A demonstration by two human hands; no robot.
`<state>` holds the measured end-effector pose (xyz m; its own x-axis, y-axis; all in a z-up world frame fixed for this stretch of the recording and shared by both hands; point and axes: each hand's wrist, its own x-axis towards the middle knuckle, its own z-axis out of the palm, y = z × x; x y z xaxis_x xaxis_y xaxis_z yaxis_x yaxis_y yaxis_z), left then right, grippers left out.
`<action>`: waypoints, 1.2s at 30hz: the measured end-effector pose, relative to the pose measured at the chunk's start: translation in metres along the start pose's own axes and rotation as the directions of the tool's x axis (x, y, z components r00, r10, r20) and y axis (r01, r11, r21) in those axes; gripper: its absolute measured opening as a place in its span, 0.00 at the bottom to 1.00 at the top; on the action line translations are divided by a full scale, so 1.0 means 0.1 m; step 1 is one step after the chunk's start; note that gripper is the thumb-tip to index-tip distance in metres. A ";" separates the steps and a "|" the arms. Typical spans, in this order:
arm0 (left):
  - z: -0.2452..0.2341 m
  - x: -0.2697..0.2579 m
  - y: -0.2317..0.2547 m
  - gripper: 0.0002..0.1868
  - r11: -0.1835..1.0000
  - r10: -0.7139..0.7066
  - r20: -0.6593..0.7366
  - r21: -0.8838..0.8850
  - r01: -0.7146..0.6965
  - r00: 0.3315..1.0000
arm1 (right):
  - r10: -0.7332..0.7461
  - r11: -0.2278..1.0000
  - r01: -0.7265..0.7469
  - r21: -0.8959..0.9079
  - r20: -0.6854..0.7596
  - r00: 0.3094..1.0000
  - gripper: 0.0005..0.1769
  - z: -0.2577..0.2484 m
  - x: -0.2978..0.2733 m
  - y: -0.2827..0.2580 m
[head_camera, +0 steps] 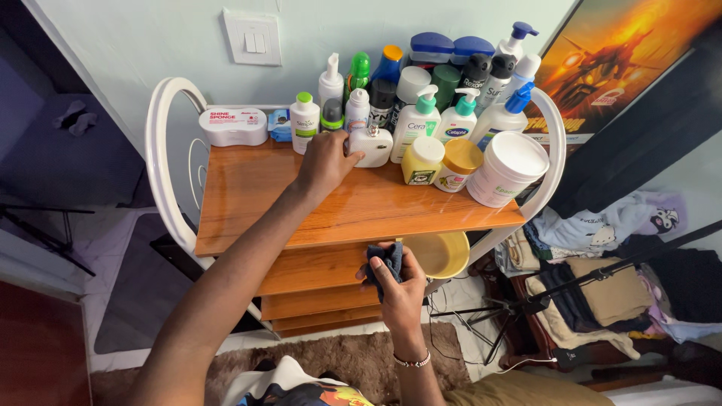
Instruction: The person mixes a substance in a bowl, applies it to hair with a cloth, and subsequently opens various containers including a jar of cream and a bottle, applying the contents to the hair by hand.
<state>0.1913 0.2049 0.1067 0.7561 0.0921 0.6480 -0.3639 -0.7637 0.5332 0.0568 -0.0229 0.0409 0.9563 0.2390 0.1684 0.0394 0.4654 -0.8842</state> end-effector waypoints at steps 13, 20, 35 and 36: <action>0.06 0.08 0.04 0.17 0.995 -0.058 0.056 0.088 0.053 0.997 | 0.001 1.000 -0.001 -0.004 0.008 1.000 0.12 0.02 0.04 0.00; 0.07 0.13 -0.01 0.17 0.988 -0.097 0.113 0.129 0.082 0.989 | 0.022 1.000 -0.022 -0.007 0.015 1.000 0.11 0.01 0.04 0.06; 0.01 0.17 0.00 0.19 0.977 -0.074 0.150 0.209 0.042 0.986 | 0.020 0.999 -0.020 0.031 0.012 1.000 0.12 0.03 0.06 -0.05; 0.02 0.20 0.00 0.19 0.977 -0.067 0.149 0.212 0.034 0.987 | 0.013 0.999 -0.013 0.034 0.013 1.000 0.12 0.04 0.08 -0.06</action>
<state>0.2069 0.2058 0.1185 0.8512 0.0470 0.5228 -0.2143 -0.8781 0.4279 0.0626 -0.0200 0.0492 0.9528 0.2561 0.1630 0.0170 0.4910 -0.8710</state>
